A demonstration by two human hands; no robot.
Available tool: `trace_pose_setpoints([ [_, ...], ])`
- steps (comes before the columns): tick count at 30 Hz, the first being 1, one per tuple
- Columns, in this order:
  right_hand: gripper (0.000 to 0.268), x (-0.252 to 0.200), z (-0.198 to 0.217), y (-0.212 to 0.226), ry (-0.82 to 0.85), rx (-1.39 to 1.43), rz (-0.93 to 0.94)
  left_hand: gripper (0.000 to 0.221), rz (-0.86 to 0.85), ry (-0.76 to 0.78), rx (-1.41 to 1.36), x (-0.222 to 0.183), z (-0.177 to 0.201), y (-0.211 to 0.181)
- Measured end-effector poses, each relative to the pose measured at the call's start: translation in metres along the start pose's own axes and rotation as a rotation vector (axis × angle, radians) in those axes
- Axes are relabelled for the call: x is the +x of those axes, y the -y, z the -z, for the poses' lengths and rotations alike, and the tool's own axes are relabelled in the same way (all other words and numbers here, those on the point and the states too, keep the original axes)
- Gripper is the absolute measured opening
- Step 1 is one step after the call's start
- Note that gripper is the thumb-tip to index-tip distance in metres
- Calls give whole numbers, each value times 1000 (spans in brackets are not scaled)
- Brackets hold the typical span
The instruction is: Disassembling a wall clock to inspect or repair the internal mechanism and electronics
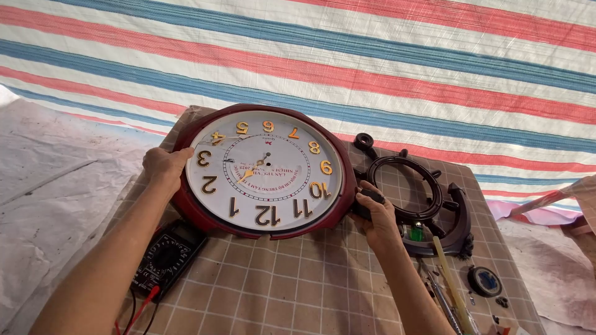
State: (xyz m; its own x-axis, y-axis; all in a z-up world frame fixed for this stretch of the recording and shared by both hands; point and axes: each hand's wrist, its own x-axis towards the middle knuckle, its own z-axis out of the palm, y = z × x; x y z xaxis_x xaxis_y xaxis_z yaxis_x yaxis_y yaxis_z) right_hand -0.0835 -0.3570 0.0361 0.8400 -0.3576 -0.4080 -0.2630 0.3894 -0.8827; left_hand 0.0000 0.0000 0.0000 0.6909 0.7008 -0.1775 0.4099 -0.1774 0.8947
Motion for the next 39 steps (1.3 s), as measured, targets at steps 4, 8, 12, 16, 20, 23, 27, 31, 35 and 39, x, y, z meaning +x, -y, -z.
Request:
trace_pose_setpoints([
  [4,34,13,6,-13,31,-28,31,29,-23,-5,-22,2,-4,2],
  [8,35,15,5,-16,15,-41,46,31,-12,-13,26,-2,-4,-4],
  [12,35,11,5,-18,34,-90,57,31,-18,-5,-37,3,-7,2],
  [16,31,10,8,-22,85,-84,64,33,-7,14,-98,-2,-3,-4],
  [20,25,-6,6,-15,65,-151,22,31,7,-12,-10,-2,-3,-7],
  [23,20,-23,12,-11,-3,-203,11,34,-2,-18,-10,1,-4,-5],
  [27,29,-58,28,5,131,160,-111,32,-11,-32,17,-1,-6,-4],
  [31,46,-74,57,-11,250,381,-243,36,-94,-68,119,-1,-7,1],
  [35,58,-102,66,-17,223,471,-346,61,-516,-230,388,-48,-1,-22],
  [39,60,-121,75,-26,261,487,-406,44,-1190,10,146,-118,-7,-36],
])
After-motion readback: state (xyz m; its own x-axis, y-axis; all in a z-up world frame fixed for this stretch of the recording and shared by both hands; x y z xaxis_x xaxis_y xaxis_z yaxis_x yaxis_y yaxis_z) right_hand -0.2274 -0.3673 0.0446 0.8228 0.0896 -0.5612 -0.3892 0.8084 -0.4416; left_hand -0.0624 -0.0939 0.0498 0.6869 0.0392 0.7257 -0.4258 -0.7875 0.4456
